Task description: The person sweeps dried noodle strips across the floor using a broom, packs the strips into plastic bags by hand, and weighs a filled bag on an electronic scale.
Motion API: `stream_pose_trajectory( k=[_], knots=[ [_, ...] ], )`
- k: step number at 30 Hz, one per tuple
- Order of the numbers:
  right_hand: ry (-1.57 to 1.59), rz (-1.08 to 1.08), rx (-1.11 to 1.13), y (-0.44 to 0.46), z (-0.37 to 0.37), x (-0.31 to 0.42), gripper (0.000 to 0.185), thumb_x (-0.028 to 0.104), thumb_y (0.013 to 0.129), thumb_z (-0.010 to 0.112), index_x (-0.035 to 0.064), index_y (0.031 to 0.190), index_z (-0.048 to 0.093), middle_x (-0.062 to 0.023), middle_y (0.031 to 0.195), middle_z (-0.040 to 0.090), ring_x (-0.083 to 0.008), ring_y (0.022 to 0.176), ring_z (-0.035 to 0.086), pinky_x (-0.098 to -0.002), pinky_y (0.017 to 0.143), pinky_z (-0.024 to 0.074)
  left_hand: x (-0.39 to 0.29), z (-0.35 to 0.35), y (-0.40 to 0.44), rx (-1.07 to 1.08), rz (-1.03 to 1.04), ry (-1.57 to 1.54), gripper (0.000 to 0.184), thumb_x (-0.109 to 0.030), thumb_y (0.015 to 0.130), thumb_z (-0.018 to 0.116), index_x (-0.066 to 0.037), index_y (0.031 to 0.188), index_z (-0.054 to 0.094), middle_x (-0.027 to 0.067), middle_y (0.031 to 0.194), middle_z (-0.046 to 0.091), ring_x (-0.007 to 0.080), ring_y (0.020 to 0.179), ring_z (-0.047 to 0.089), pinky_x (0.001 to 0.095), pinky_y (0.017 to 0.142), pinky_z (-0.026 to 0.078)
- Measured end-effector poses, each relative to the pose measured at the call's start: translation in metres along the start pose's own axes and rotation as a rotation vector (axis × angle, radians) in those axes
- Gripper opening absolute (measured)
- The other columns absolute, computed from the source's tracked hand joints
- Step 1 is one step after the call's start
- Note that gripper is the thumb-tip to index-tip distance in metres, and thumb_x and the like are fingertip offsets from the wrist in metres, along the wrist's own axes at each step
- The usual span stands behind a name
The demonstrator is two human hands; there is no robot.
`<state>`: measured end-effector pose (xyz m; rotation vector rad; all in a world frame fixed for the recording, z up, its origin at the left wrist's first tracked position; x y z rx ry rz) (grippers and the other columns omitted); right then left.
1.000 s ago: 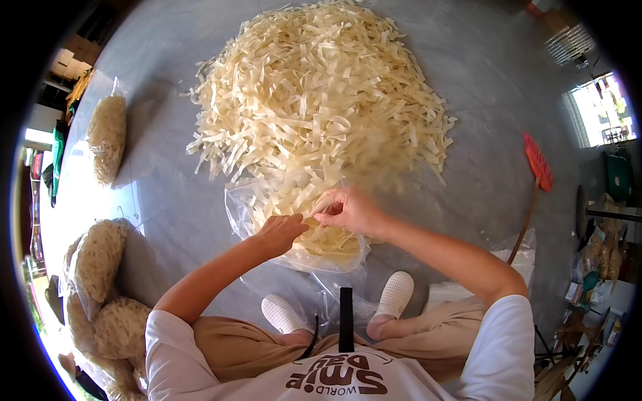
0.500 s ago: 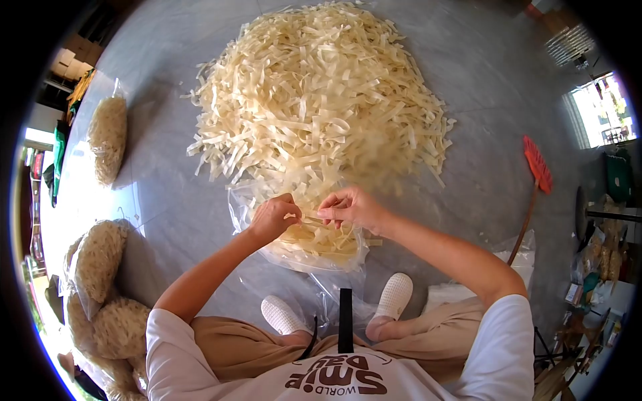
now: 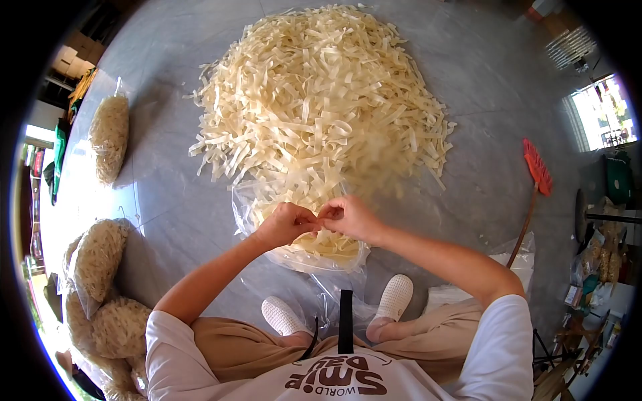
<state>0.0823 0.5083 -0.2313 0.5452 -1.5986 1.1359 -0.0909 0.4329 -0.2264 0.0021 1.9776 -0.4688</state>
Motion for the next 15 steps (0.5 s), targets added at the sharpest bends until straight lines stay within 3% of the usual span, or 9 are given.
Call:
stream_pose_trajectory(
  k=[2, 4, 10, 13, 15],
  knots=[
    [-0.058, 0.02, -0.108, 0.001, 0.0, 0.002, 0.012, 0.008, 0.079, 0.065, -0.0025, 0.085, 0.062, -0.0018, 0.066, 0.059, -0.0056, 0.055, 0.055, -0.0206, 0.048, 0.0446, 0.0, -0.006, 0.001, 0.01, 0.022, 0.042, 0.012, -0.009, 0.079, 0.062, 0.001, 0.083, 0.067, 0.0066, 0.066, 0.066, 0.0092, 0.048, 0.054, 0.0245, 0.046, 0.042],
    [-0.051, 0.041, -0.11, 0.002, -0.002, 0.004, 0.012, 0.008, 0.08, 0.065, -0.0022, 0.084, 0.062, -0.0014, 0.065, 0.059, -0.0056, 0.054, 0.054, -0.0204, 0.047, 0.0442, 0.001, -0.012, 0.001, 0.056, -0.061, -0.001, 0.013, -0.011, 0.075, 0.062, 0.001, 0.078, 0.067, 0.0098, 0.067, 0.066, 0.0185, 0.059, 0.064, 0.0293, 0.061, 0.051],
    [-0.312, 0.039, -0.119, 0.005, -0.003, 0.008, 0.011, 0.009, 0.074, 0.066, -0.0016, 0.078, 0.063, -0.0026, 0.062, 0.06, -0.0075, 0.053, 0.054, -0.0233, 0.049, 0.0445, -0.008, -0.005, 0.001, 0.053, -0.123, 0.079, 0.015, -0.012, 0.072, 0.059, 0.001, 0.071, 0.067, 0.0084, 0.062, 0.065, 0.0184, 0.058, 0.064, 0.029, 0.06, 0.051],
    [-0.473, -0.03, -0.158, 0.007, -0.004, 0.005, 0.012, 0.008, 0.07, 0.067, -0.0019, 0.075, 0.062, -0.0043, 0.06, 0.06, -0.0092, 0.053, 0.055, -0.0256, 0.051, 0.0449, -0.003, 0.002, 0.007, 0.057, -0.133, 0.088, 0.013, -0.009, 0.075, 0.06, 0.001, 0.076, 0.067, 0.0073, 0.066, 0.067, 0.0136, 0.055, 0.061, 0.0262, 0.055, 0.049],
    [-0.525, -0.051, -0.168, 0.009, -0.008, 0.001, 0.013, 0.008, 0.068, 0.067, -0.0022, 0.074, 0.062, -0.0053, 0.059, 0.059, -0.01, 0.053, 0.055, -0.0267, 0.052, 0.045, -0.002, 0.008, 0.009, 0.059, -0.119, 0.145, 0.012, -0.01, 0.075, 0.06, -0.001, 0.078, 0.068, 0.0077, 0.065, 0.066, 0.016, 0.056, 0.062, 0.0283, 0.056, 0.049]
  ],
)
Point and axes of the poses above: each hand's wrist, its own y-axis towards the middle knuckle, its own z-axis out of the palm, x = y × z, the point moved 1 cm from there along y, towards the middle knuckle
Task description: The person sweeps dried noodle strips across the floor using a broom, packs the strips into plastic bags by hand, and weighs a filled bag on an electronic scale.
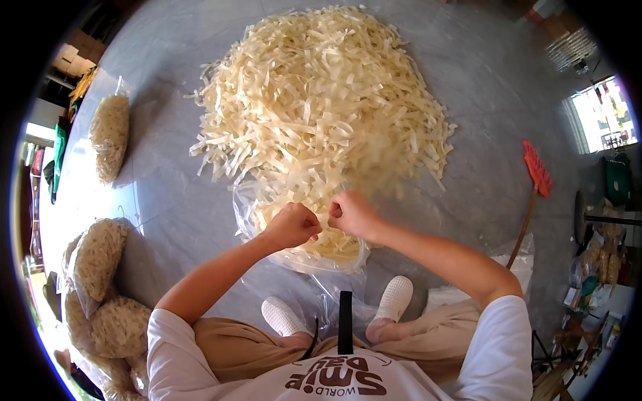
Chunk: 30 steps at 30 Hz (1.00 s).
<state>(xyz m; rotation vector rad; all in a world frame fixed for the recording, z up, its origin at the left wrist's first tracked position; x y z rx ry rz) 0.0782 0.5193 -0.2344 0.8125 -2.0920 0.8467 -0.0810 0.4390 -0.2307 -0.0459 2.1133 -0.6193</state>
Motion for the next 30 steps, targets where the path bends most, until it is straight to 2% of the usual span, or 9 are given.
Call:
stream_pose_trajectory(
  k=[9, 11, 14, 18, 25, 26, 27, 28, 30],
  knots=[
    [0.616, 0.309, -0.173, 0.011, -0.066, -0.061, 0.013, 0.016, 0.084, 0.061, 0.0034, 0.087, 0.061, -0.0016, 0.076, 0.062, -0.0089, 0.065, 0.057, -0.0225, 0.058, 0.0469, 0.022, -0.007, -0.02, 0.141, 0.086, 0.496, 0.015, -0.01, 0.081, 0.057, -0.007, 0.093, 0.066, 0.0135, 0.082, 0.065, 0.0292, 0.074, 0.062, 0.0375, 0.068, 0.048],
    [0.757, 0.354, -0.296, 0.011, -0.082, -0.087, 0.016, 0.019, 0.084, 0.06, 0.004, 0.09, 0.06, -0.0028, 0.077, 0.062, -0.0101, 0.065, 0.057, -0.0236, 0.058, 0.0461, 0.029, -0.024, -0.02, -0.076, 0.328, 0.168, 0.019, -0.007, 0.082, 0.057, -0.005, 0.099, 0.064, 0.0157, 0.085, 0.065, 0.0271, 0.073, 0.062, 0.0355, 0.066, 0.049],
    [0.873, 0.477, -0.488, 0.009, -0.096, -0.142, 0.015, 0.017, 0.085, 0.059, 0.0035, 0.092, 0.059, -0.0051, 0.078, 0.061, -0.0112, 0.067, 0.058, -0.0235, 0.057, 0.0459, 0.015, -0.073, -0.027, -0.445, 0.114, -0.27, 0.02, -0.001, 0.086, 0.05, -0.002, 0.102, 0.063, 0.0074, 0.091, 0.067, 0.0129, 0.071, 0.06, 0.0258, 0.059, 0.048],
    [0.801, 0.59, -0.591, -0.005, -0.11, -0.181, 0.014, 0.013, 0.087, 0.055, 0.0021, 0.095, 0.056, -0.0078, 0.078, 0.06, -0.015, 0.067, 0.059, -0.0248, 0.056, 0.0469, 0.079, -0.128, -0.022, -1.214, 0.093, -0.308, 0.03, 0.003, 0.082, 0.047, -0.004, 0.109, 0.058, 0.0086, 0.1, 0.065, 0.0194, 0.079, 0.062, 0.0285, 0.07, 0.048],
    [0.84, 0.727, -1.062, 0.075, -0.122, -0.166, 0.012, 0.006, 0.081, 0.057, -0.0016, 0.09, 0.055, -0.0121, 0.08, 0.06, -0.0183, 0.061, 0.059, -0.026, 0.049, 0.0499, 0.251, -0.09, -0.062, -0.62, -0.712, -0.244, 0.078, -0.015, 0.071, 0.062, -0.006, 0.139, 0.024, 0.0218, 0.13, 0.042, 0.0333, 0.121, 0.042, 0.038, 0.097, 0.037],
    [0.942, 0.643, -1.058, 0.103, -0.1, -0.123, 0.012, 0.005, 0.08, 0.057, -0.0022, 0.089, 0.055, -0.0133, 0.085, 0.06, -0.0188, 0.068, 0.059, -0.0286, 0.063, 0.0545, 0.266, -0.085, -0.067, -0.488, -0.742, -0.259, 0.083, -0.017, 0.069, 0.064, -0.005, 0.139, 0.021, 0.0231, 0.13, 0.042, 0.0347, 0.121, 0.041, 0.0382, 0.098, 0.037],
    [1.007, 0.407, -0.742, 0.111, -0.075, -0.02, 0.031, 0.013, 0.082, 0.057, -0.0055, 0.106, 0.052, -0.0191, 0.103, 0.057, -0.0217, 0.089, 0.059, -0.0326, 0.083, 0.0521, 0.273, -0.083, -0.069, -0.481, -0.731, -0.256, 0.083, -0.017, 0.069, 0.064, -0.005, 0.139, 0.021, 0.0231, 0.13, 0.042, 0.0347, 0.121, 0.041, 0.0382, 0.098, 0.037],
    [1.061, 0.122, -0.32, 0.135, -0.05, 0.04, 0.056, 0.028, 0.087, 0.055, -0.0071, 0.126, 0.037, -0.0266, 0.131, 0.035, -0.028, 0.115, 0.047, -0.0358, 0.098, 0.0419, 0.278, -0.082, -0.07, -0.461, -0.75, -0.199, 0.084, -0.017, 0.069, 0.064, -0.005, 0.139, 0.02, 0.0246, 0.13, 0.041, 0.0352, 0.122, 0.04, 0.0379, 0.099, 0.036],
    [0.632, -0.419, 0.292, 0.134, -0.015, 0.187, 0.091, 0.051, 0.087, 0.045, -0.007, 0.138, -0.002, -0.0236, 0.145, -0.011, -0.0326, 0.135, 0.009, -0.0393, 0.109, 0.0167, 0.281, -0.086, -0.063, -0.446, -0.777, -0.136, 0.085, -0.018, 0.069, 0.064, -0.004, 0.139, 0.019, 0.0261, 0.13, 0.04, 0.0356, 0.123, 0.038, 0.0375, 0.099, 0.036]
  ],
)
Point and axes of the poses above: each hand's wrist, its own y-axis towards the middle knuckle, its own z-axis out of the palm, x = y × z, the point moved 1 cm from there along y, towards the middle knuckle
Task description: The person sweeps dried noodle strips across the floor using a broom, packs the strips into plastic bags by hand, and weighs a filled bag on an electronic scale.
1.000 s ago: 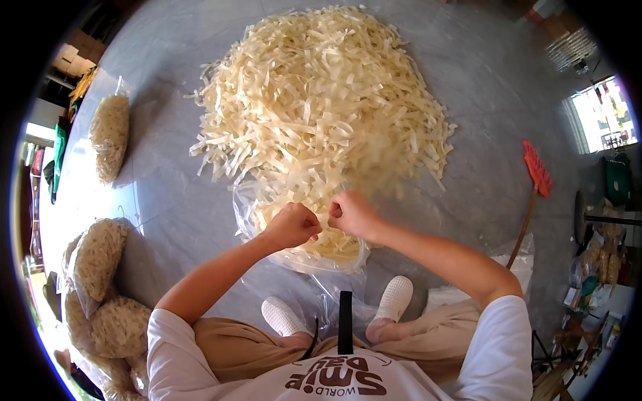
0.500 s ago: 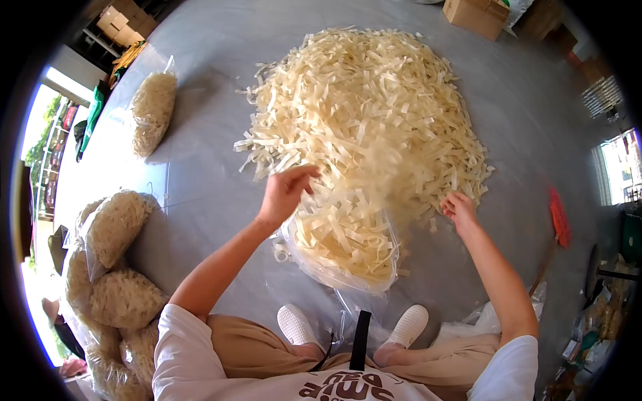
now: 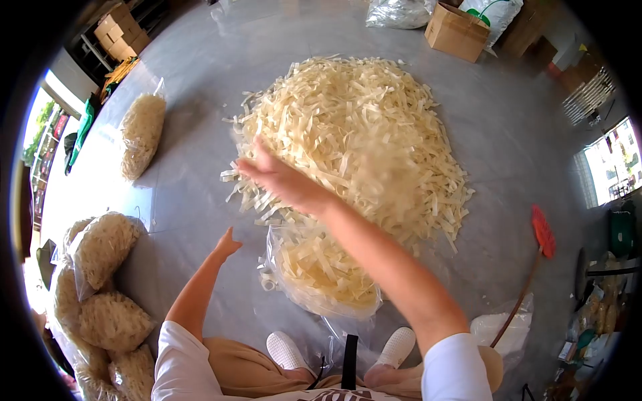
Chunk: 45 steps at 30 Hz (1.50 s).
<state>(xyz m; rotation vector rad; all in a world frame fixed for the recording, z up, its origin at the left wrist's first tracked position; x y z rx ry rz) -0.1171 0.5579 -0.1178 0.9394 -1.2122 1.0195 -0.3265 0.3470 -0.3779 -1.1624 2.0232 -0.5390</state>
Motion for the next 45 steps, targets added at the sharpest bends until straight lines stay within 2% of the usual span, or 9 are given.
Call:
stream_pose_trajectory(
  k=[3, 6, 9, 13, 21, 29, 34, 41, 45],
  knots=[
    [-0.113, -0.113, 0.086, 0.048, 0.063, 0.052, 0.089, 0.047, 0.089, 0.044, -0.007, 0.137, -0.009, -0.0261, 0.144, 0.0, -0.031, 0.136, 0.002, -0.0331, 0.111, 0.0068, -0.01, 0.008, 0.001, -0.059, 0.072, 0.108, 0.088, -0.021, 0.069, 0.065, -0.005, 0.14, 0.016, 0.0283, 0.134, 0.033, 0.0405, 0.123, 0.036, 0.0378, 0.099, 0.036],
    [-0.198, -0.337, -0.15, 0.077, 0.045, 0.044, 0.075, 0.035, 0.089, 0.048, -0.0047, 0.139, 0.008, -0.0233, 0.145, 0.009, -0.0331, 0.132, 0.022, -0.0373, 0.107, 0.0251, -0.026, 0.019, -0.001, -0.019, 0.054, 0.099, 0.093, -0.024, 0.07, 0.066, -0.006, 0.142, 0.01, 0.0284, 0.142, 0.015, 0.0451, 0.129, 0.023, 0.0472, 0.101, 0.032],
    [-0.304, -0.117, -0.437, 0.039, -0.034, -0.019, 0.058, 0.014, 0.088, 0.05, -0.0003, 0.137, 0.024, -0.022, 0.14, 0.029, -0.0267, 0.119, 0.045, -0.0303, 0.089, 0.0468, -0.032, 0.03, 0.0, 0.006, -0.022, 0.159, 0.108, -0.027, 0.066, 0.074, -0.008, 0.142, 0.001, 0.0268, 0.145, -0.003, 0.0463, 0.132, 0.008, 0.06, 0.099, 0.026],
    [-0.783, 0.097, -0.915, -0.023, -0.154, -0.129, 0.028, 0.001, 0.084, 0.05, -0.0031, 0.111, 0.054, -0.0199, 0.111, 0.058, -0.028, 0.102, 0.058, -0.0357, 0.083, 0.0467, -0.033, 0.047, -0.003, 0.066, -0.146, 0.273, 0.144, -0.035, 0.043, 0.088, -0.01, 0.139, -0.016, 0.0246, 0.141, -0.025, 0.0419, 0.133, -0.012, 0.0684, 0.095, 0.019],
    [-1.181, -0.044, -0.468, 0.028, -0.171, -0.157, 0.024, 0.005, 0.078, 0.058, 0.0023, 0.102, 0.061, -0.0152, 0.085, 0.061, -0.0313, 0.087, 0.057, -0.039, 0.076, 0.0459, -0.042, 0.055, 0.004, 0.127, -0.318, 0.27, 0.165, -0.036, 0.027, 0.092, -0.009, 0.131, -0.033, 0.0259, 0.132, -0.04, 0.0442, 0.127, -0.028, 0.07, 0.094, 0.011],
    [-1.524, -0.088, -0.244, 0.011, -0.162, -0.175, 0.018, 0.007, 0.072, 0.064, 0.0037, 0.089, 0.062, -0.0079, 0.075, 0.059, -0.0277, 0.081, 0.055, -0.0388, 0.075, 0.0448, -0.042, 0.056, 0.001, 0.104, -0.302, 0.242, 0.165, -0.035, 0.027, 0.092, -0.007, 0.131, -0.033, 0.0263, 0.131, -0.041, 0.0442, 0.126, -0.03, 0.0706, 0.093, 0.01],
    [-0.816, 0.166, -0.476, -0.035, -0.146, -0.13, 0.009, 0.007, 0.077, 0.058, 0.0001, 0.072, 0.061, -0.0088, 0.071, 0.061, -0.0228, 0.065, 0.057, -0.0302, 0.062, 0.045, -0.04, 0.057, 0.006, 0.116, -0.31, 0.277, 0.165, -0.036, 0.028, 0.092, -0.007, 0.13, -0.033, 0.0269, 0.131, -0.041, 0.0444, 0.126, -0.03, 0.0715, 0.092, 0.01],
    [-0.166, 0.439, -0.351, -0.094, -0.118, -0.102, 0.018, 0.011, 0.089, 0.051, -0.0029, 0.091, 0.062, -0.0031, 0.076, 0.063, -0.0058, 0.058, 0.053, -0.0214, 0.054, 0.0441, -0.05, 0.047, -0.002, 0.096, -0.254, 0.291, 0.155, -0.037, 0.038, 0.09, -0.006, 0.134, -0.027, 0.0295, 0.136, -0.032, 0.0483, 0.129, -0.021, 0.0687, 0.095, 0.013],
    [-0.309, 0.397, -0.328, -0.112, -0.104, -0.095, 0.018, 0.009, 0.088, 0.05, -0.0028, 0.09, 0.063, -0.004, 0.072, 0.064, -0.0067, 0.057, 0.054, -0.0219, 0.053, 0.0448, -0.087, 0.045, -0.007, -0.41, 0.271, -0.198, 0.08, -0.03, 0.077, 0.066, -0.005, 0.138, 0.021, 0.0299, 0.14, 0.018, 0.0427, 0.129, 0.025, 0.0505, 0.105, 0.019]
  ],
)
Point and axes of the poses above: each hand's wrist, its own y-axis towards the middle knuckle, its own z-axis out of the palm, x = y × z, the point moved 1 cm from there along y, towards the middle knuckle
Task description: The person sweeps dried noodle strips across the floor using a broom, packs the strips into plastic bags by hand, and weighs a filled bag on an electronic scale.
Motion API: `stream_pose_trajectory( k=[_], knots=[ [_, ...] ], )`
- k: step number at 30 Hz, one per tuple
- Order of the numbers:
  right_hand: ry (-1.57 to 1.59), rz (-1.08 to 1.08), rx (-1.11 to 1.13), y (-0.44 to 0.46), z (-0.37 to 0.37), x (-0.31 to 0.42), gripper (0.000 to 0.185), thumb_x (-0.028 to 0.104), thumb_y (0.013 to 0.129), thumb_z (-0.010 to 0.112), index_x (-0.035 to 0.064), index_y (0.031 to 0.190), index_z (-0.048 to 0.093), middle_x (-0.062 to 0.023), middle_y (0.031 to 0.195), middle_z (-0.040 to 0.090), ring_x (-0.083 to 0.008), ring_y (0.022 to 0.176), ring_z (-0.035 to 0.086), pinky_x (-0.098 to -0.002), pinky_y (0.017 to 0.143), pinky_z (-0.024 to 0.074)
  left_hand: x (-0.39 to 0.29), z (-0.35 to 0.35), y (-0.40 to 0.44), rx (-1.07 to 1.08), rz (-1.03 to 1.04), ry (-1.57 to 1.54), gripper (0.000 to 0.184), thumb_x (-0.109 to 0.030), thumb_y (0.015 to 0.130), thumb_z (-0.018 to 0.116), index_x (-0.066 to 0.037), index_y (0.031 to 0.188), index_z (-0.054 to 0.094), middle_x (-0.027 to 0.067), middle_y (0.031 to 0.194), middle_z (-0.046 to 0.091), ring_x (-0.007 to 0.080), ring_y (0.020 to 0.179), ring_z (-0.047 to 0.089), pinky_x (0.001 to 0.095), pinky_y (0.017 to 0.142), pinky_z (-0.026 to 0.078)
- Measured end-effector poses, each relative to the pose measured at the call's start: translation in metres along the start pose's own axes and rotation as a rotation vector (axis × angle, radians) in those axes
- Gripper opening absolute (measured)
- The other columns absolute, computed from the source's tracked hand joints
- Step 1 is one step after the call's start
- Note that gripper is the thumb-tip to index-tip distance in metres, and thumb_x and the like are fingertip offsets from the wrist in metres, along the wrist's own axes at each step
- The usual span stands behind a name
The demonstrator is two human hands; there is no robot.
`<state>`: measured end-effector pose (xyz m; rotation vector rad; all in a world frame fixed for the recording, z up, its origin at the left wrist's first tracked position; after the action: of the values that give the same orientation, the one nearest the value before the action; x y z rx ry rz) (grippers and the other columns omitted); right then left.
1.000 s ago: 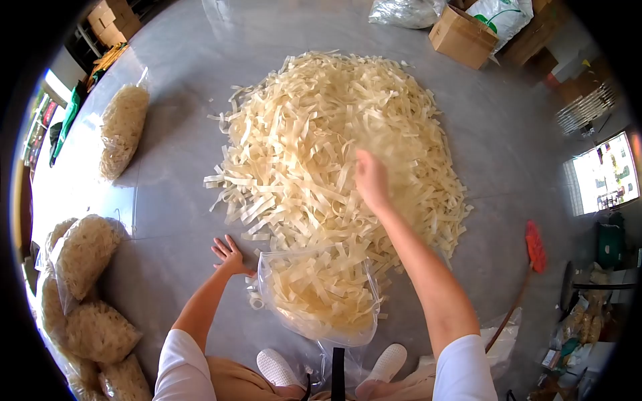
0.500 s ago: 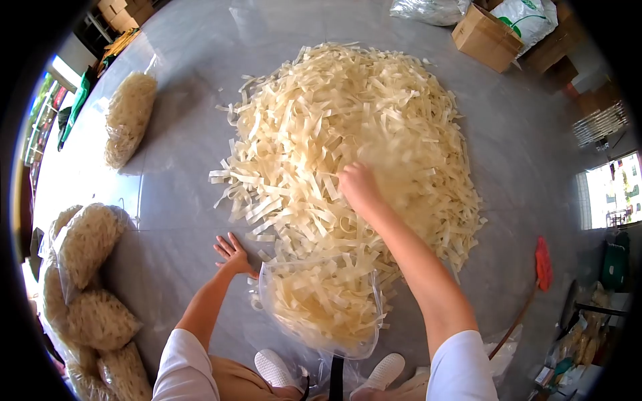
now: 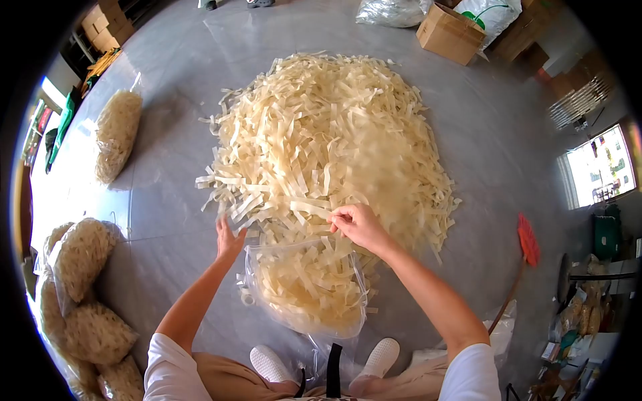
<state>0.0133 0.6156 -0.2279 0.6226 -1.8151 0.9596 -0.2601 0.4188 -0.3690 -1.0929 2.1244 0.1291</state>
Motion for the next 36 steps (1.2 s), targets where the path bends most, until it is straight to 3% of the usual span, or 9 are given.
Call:
stream_pose_trajectory(
  k=[2, 7, 16, 20, 25, 30, 33, 35, 36],
  knots=[
    [-0.086, -0.062, -0.017, -0.006, 0.006, 0.005, 0.018, 0.009, 0.087, 0.05, -0.0026, 0.09, 0.063, -0.0041, 0.07, 0.064, -0.007, 0.057, 0.054, -0.0228, 0.053, 0.0451, -0.067, -0.014, -0.014, 0.118, 0.443, -0.292, 0.054, -0.025, 0.086, 0.056, -0.007, 0.132, 0.036, 0.0206, 0.135, 0.035, 0.0346, 0.124, 0.036, 0.0485, 0.106, 0.018],
    [-0.283, -0.179, -0.088, -0.017, 0.024, 0.02, 0.015, 0.008, 0.08, 0.055, -0.0031, 0.084, 0.064, -0.0092, 0.061, 0.062, -0.0146, 0.051, 0.057, -0.0283, 0.053, 0.0453, -0.164, -0.038, -0.059, 0.32, 0.835, 0.085, 0.034, -0.027, 0.081, 0.063, -0.011, 0.112, 0.058, 0.0087, 0.11, 0.059, 0.023, 0.115, 0.047, 0.0525, 0.106, 0.013],
    [-0.558, -0.265, -0.244, -0.026, 0.037, 0.031, 0.013, 0.012, 0.075, 0.057, 0.0016, 0.072, 0.065, -0.0147, 0.059, 0.059, -0.0295, 0.053, 0.058, -0.0331, 0.054, 0.0461, -0.171, -0.039, -0.072, 0.295, 0.801, -0.011, 0.009, -0.009, 0.075, 0.062, -0.005, 0.067, 0.065, 0.0062, 0.051, 0.056, 0.0232, 0.054, 0.055, 0.0411, 0.093, 0.038],
    [-0.639, -0.227, -0.31, -0.024, 0.023, 0.021, 0.012, 0.01, 0.075, 0.057, 0.0025, 0.073, 0.065, -0.0141, 0.06, 0.06, -0.0279, 0.054, 0.059, -0.0332, 0.054, 0.0459, -0.176, -0.037, -0.087, 0.3, 0.846, 0.127, 0.009, -0.013, 0.075, 0.063, -0.006, 0.069, 0.066, 0.0072, 0.054, 0.058, 0.0239, 0.059, 0.058, 0.0392, 0.091, 0.04],
    [0.132, 0.23, -0.369, -0.016, -0.042, -0.044, 0.012, 0.005, 0.087, 0.048, -0.0004, 0.088, 0.059, -0.0091, 0.082, 0.064, -0.0161, 0.068, 0.061, -0.0275, 0.057, 0.0498, -0.155, -0.03, -0.096, 0.49, 0.973, 0.355, 0.013, -0.018, 0.079, 0.063, -0.006, 0.082, 0.067, 0.0096, 0.078, 0.065, 0.0264, 0.079, 0.06, 0.0403, 0.092, 0.04],
    [0.841, 0.385, -0.782, -0.012, -0.091, -0.107, 0.01, 0.001, 0.086, 0.048, -0.0009, 0.095, 0.053, -0.0106, 0.095, 0.062, -0.0162, 0.075, 0.059, -0.0268, 0.065, 0.0517, -0.123, -0.047, -0.027, 0.236, 0.385, -0.395, 0.017, -0.009, 0.082, 0.058, -0.004, 0.097, 0.066, 0.0114, 0.092, 0.067, 0.0227, 0.079, 0.063, 0.0297, 0.072, 0.049],
    [0.991, 0.358, -0.888, 0.011, -0.075, -0.107, 0.013, -0.002, 0.08, 0.053, -0.0014, 0.093, 0.049, -0.0115, 0.094, 0.057, -0.0186, 0.078, 0.057, -0.0315, 0.074, 0.0544, -0.032, -0.043, 0.02, 0.054, 0.056, -0.13, 0.043, -0.013, 0.078, 0.06, -0.006, 0.12, 0.053, 0.0166, 0.112, 0.059, 0.0246, 0.105, 0.057, 0.0318, 0.085, 0.045],
    [0.935, 0.268, -0.701, 0.029, 0.009, -0.008, 0.031, 0.009, 0.081, 0.057, -0.0032, 0.109, 0.048, -0.0168, 0.106, 0.052, -0.0207, 0.092, 0.056, -0.0329, 0.082, 0.0538, 0.026, -0.026, 0.03, 0.266, -0.302, 0.044, 0.092, -0.021, 0.067, 0.074, -0.009, 0.138, 0.018, 0.0262, 0.138, 0.019, 0.038, 0.128, 0.024, 0.0444, 0.099, 0.03],
    [0.816, 0.008, -0.192, 0.042, 0.047, 0.042, 0.06, 0.018, 0.083, 0.059, -0.0028, 0.131, 0.03, -0.0214, 0.13, 0.037, -0.0263, 0.117, 0.044, -0.0367, 0.093, 0.0465, 0.047, -0.018, 0.028, 0.368, -0.505, 0.123, 0.114, -0.025, 0.061, 0.081, -0.011, 0.142, 0.002, 0.0298, 0.144, -0.001, 0.044, 0.133, 0.008, 0.0514, 0.103, 0.024]
  ],
)
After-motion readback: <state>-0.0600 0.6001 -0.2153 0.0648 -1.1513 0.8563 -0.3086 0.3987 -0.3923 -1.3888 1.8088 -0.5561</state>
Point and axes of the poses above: each hand's wrist, its own y-axis towards the middle knuckle, its own z-axis out of the palm, x = y × z, the point moved 1 cm from there along y, towards the middle knuckle
